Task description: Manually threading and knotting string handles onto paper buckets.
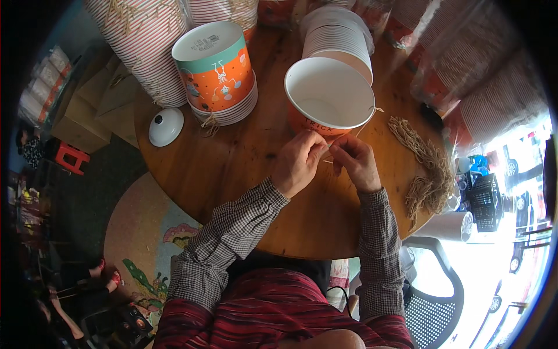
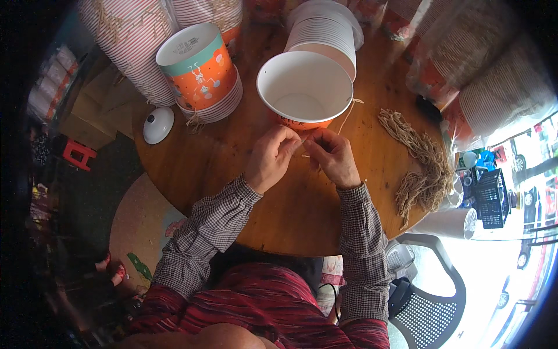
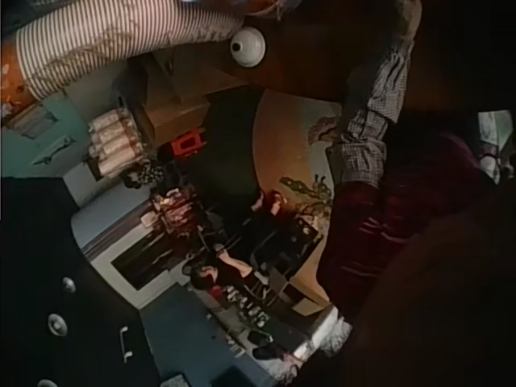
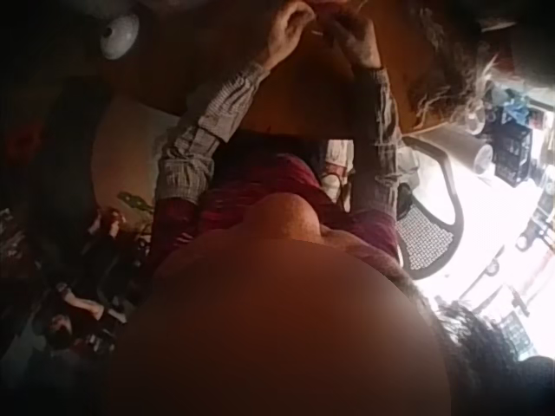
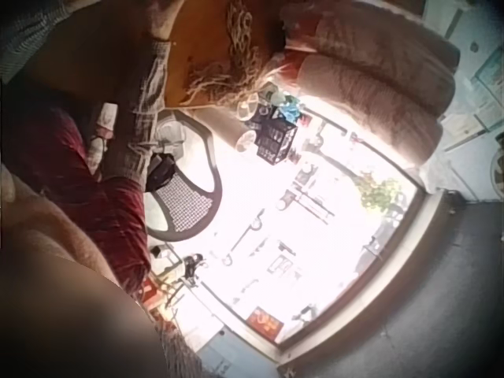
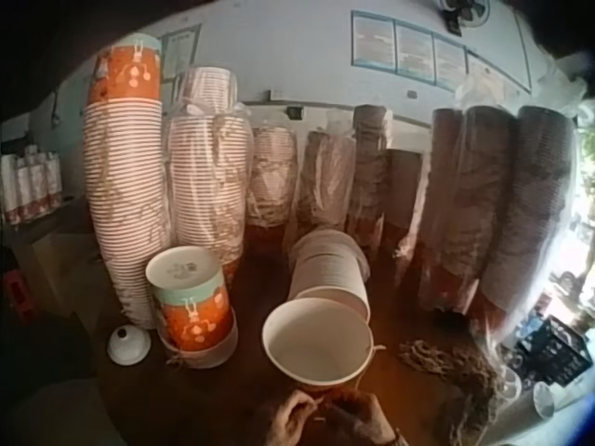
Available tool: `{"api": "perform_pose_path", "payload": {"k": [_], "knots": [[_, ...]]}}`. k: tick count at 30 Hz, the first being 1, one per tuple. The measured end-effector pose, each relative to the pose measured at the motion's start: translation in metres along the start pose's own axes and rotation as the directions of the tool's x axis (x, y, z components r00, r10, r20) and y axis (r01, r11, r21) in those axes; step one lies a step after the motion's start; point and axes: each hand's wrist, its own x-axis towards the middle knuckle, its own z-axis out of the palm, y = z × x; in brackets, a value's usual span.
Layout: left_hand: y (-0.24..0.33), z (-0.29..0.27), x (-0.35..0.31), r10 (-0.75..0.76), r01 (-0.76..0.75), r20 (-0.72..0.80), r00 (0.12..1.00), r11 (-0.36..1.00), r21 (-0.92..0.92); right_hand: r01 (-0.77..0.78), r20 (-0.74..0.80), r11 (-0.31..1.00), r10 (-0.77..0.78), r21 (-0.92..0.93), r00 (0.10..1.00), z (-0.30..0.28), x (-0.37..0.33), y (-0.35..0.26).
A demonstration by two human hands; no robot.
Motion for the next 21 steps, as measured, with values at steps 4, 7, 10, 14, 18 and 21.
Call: {"api": "perform_pose_path", "payload": {"k": [4, 7, 10, 14, 18, 21], "knots": [[0.0026, -0.0029, 0.0009, 0.022, -0.023, 0.017, 1.0, 0.996, 0.081, -0.003, -0.007, 1.0, 0.003, 0.001, 1.0, -0.0003, -0.0004, -0.0007], [-0.0003, -0.0024, 0.0008, 0.037, -0.038, 0.012, 0.999, 0.995, 0.09, 0.017, 0.0, 1.0, -0.017, 0.012, 1.0, 0.0005, -0.0008, 0.0001], [-0.0017, -0.0006, 0.0014, 0.071, -0.069, -0.017, 0.997, 0.994, 0.082, 0.029, 0.0, 0.999, -0.029, 0.03, 1.0, 0.0015, -0.0008, 0.0012], [-0.002, 0.0009, 0.0006, 0.082, -0.08, -0.021, 0.996, 0.993, 0.092, 0.026, 0.002, 0.999, -0.026, -0.019, 1.0, 0.0006, -0.0003, 0.0006], [-0.0021, -0.0018, 0.0, 0.027, -0.027, 0.001, 1.0, 0.996, 0.088, 0.036, -0.005, 0.999, -0.036, -0.013, 0.999, 0.0038, 0.0007, 0.002], [0.0036, -0.0038, 0.0052, 0.131, -0.127, -0.079, 0.988, 0.99, 0.056, 0.06, -0.023, 0.993, -0.062, -0.101, 0.998, 0.0026, -0.0002, 0.0029]]}}
